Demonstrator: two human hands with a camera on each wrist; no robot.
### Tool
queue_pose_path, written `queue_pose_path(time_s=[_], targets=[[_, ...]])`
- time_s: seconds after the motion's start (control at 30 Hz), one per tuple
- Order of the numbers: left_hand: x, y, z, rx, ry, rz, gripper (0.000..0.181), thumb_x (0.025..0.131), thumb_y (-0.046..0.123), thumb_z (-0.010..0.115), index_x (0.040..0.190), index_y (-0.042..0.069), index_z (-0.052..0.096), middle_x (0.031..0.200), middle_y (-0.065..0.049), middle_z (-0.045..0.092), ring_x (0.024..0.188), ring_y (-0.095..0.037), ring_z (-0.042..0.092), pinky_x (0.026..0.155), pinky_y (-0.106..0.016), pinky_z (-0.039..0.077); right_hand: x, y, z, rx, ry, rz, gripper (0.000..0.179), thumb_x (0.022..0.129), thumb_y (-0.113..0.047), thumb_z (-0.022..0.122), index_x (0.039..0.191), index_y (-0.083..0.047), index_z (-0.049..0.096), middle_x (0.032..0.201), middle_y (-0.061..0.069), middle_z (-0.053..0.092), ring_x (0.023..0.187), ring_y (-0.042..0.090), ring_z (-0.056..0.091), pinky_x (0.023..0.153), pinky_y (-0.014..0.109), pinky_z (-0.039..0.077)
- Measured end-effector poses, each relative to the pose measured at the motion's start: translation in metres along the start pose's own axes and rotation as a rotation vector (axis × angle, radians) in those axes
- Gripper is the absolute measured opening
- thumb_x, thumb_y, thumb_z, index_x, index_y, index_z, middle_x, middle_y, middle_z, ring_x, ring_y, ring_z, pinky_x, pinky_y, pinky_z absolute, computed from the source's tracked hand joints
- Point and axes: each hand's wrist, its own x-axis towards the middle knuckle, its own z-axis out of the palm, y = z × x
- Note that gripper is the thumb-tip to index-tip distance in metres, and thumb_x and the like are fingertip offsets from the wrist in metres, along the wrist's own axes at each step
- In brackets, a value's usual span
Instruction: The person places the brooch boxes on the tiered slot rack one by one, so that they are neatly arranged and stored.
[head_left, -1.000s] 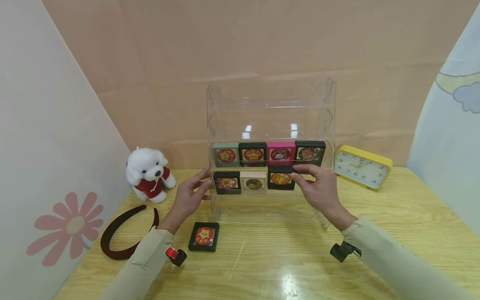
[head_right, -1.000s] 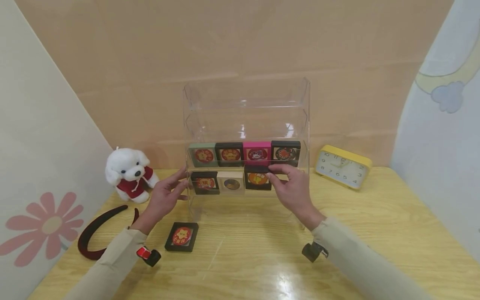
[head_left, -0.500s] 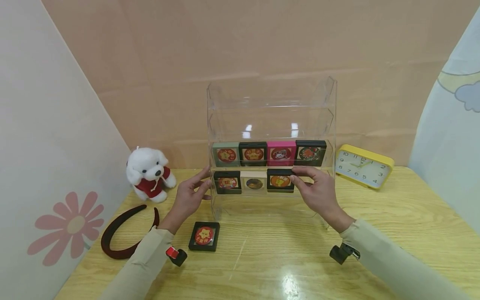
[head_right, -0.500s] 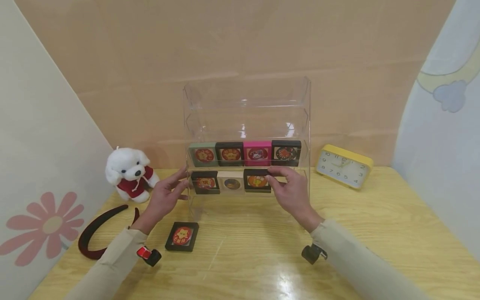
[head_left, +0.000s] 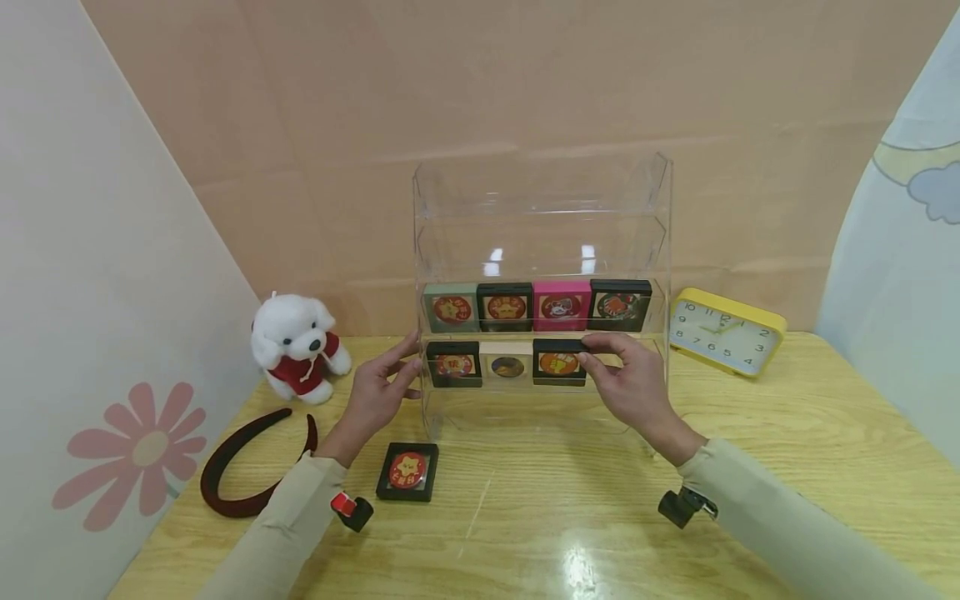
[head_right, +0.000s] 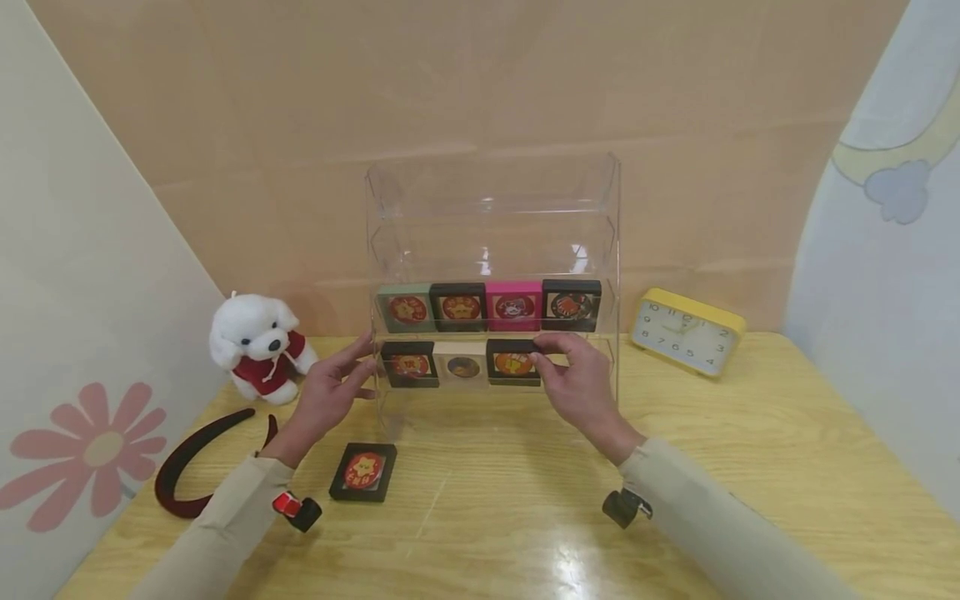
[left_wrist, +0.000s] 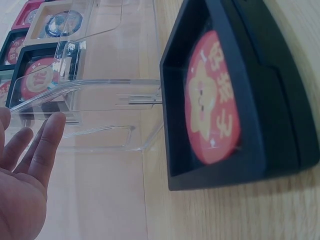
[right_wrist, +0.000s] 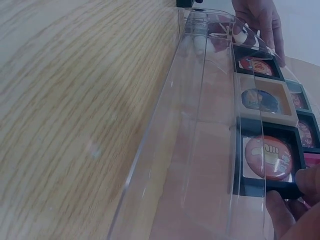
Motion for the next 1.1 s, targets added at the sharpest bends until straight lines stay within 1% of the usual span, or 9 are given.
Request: queue_pose_path(time_s=[0.17, 0.27, 0.43, 0.57, 0.67, 0.9, 0.97, 1.1], targets=[[0.0002, 0.0012, 0.0, -0.007, 0.003, 0.008, 0.046, 0.095, -0.006, 0.051, 0.139, -0.002, 0.043, 0.126, -0.028, 0.053, 0.095, -0.043, 0.06, 0.063, -0.05, 0.056, -0.0003, -0.0008, 0.0014, -0.016, 0.012, -0.024, 0.019, 0.082, 0.005, 0.071, 0.1, 0.003, 0.067, 0.101, 0.013, 0.066, 0.093, 0.027, 0.064, 0.067, 0.012, 0.052], [0.0002, 0.0005, -0.0004, -0.014, 0.005, 0.009, 0.045, 0.095, -0.007, 0.051, 0.139, -0.002, 0.043, 0.126, -0.029, 0.052, 0.095, -0.043, 0.06, 0.063, -0.053, 0.055, -0.0001, -0.001, 0.0024, -0.024, 0.018, -0.033, 0.019, 0.081, 0.005, 0.071, 0.1, 0.004, 0.067, 0.101, 0.013, 0.066, 0.093, 0.027, 0.063, 0.066, 0.009, 0.05], [0.0002, -0.0031, -0.0007, -0.01, 0.006, 0.004, 0.045, 0.095, -0.006, 0.051, 0.139, -0.002, 0.043, 0.126, -0.027, 0.053, 0.095, -0.042, 0.06, 0.062, -0.049, 0.057, 0.0001, -0.0019, 0.003, -0.044, 0.029, -0.045, 0.018, 0.08, 0.006, 0.072, 0.098, 0.005, 0.067, 0.099, 0.013, 0.065, 0.093, 0.027, 0.063, 0.066, 0.007, 0.049], [0.0005, -0.0033, -0.0009, -0.001, 0.001, 0.031, 0.045, 0.095, -0.006, 0.052, 0.139, -0.002, 0.043, 0.125, -0.028, 0.053, 0.094, -0.042, 0.061, 0.061, -0.046, 0.057, -0.0002, -0.0034, 0.0025, -0.032, 0.034, -0.037, 0.018, 0.08, 0.007, 0.071, 0.098, 0.006, 0.067, 0.098, 0.015, 0.065, 0.092, 0.03, 0.063, 0.065, 0.02, 0.055], [0.001, -0.0025, -0.001, 0.006, -0.002, 0.052, 0.045, 0.094, -0.006, 0.052, 0.139, -0.003, 0.043, 0.124, -0.028, 0.054, 0.093, -0.041, 0.061, 0.061, -0.045, 0.058, -0.0005, -0.0037, 0.0023, -0.021, 0.033, -0.022, 0.018, 0.08, 0.008, 0.071, 0.098, 0.007, 0.066, 0.098, 0.016, 0.064, 0.092, 0.032, 0.063, 0.065, 0.028, 0.057], [0.0018, -0.0054, -0.001, 0.006, -0.002, 0.049, 0.046, 0.095, -0.005, 0.052, 0.139, -0.002, 0.043, 0.125, -0.027, 0.054, 0.092, -0.04, 0.061, 0.061, -0.042, 0.058, -0.0011, -0.0032, 0.0025, 0.002, 0.025, 0.003, 0.021, 0.08, 0.009, 0.071, 0.1, 0.008, 0.065, 0.1, 0.016, 0.063, 0.094, 0.03, 0.061, 0.067, 0.012, 0.052], [0.002, -0.0067, -0.001, 0.007, -0.002, 0.042, 0.046, 0.095, -0.005, 0.053, 0.139, -0.001, 0.043, 0.126, -0.027, 0.054, 0.093, -0.04, 0.061, 0.061, -0.041, 0.058, -0.0015, -0.0032, 0.0025, 0.013, 0.023, 0.003, 0.022, 0.08, 0.009, 0.071, 0.1, 0.007, 0.065, 0.101, 0.016, 0.062, 0.095, 0.029, 0.061, 0.067, 0.01, 0.051], [0.002, -0.0076, -0.0014, 0.006, -0.005, 0.028, 0.046, 0.095, -0.004, 0.052, 0.14, 0.0, 0.043, 0.127, -0.026, 0.053, 0.095, -0.039, 0.061, 0.061, -0.039, 0.059, -0.0023, -0.0031, 0.0028, 0.02, 0.023, -0.013, 0.023, 0.079, 0.009, 0.071, 0.101, 0.008, 0.065, 0.102, 0.016, 0.062, 0.096, 0.029, 0.061, 0.068, 0.011, 0.051]])
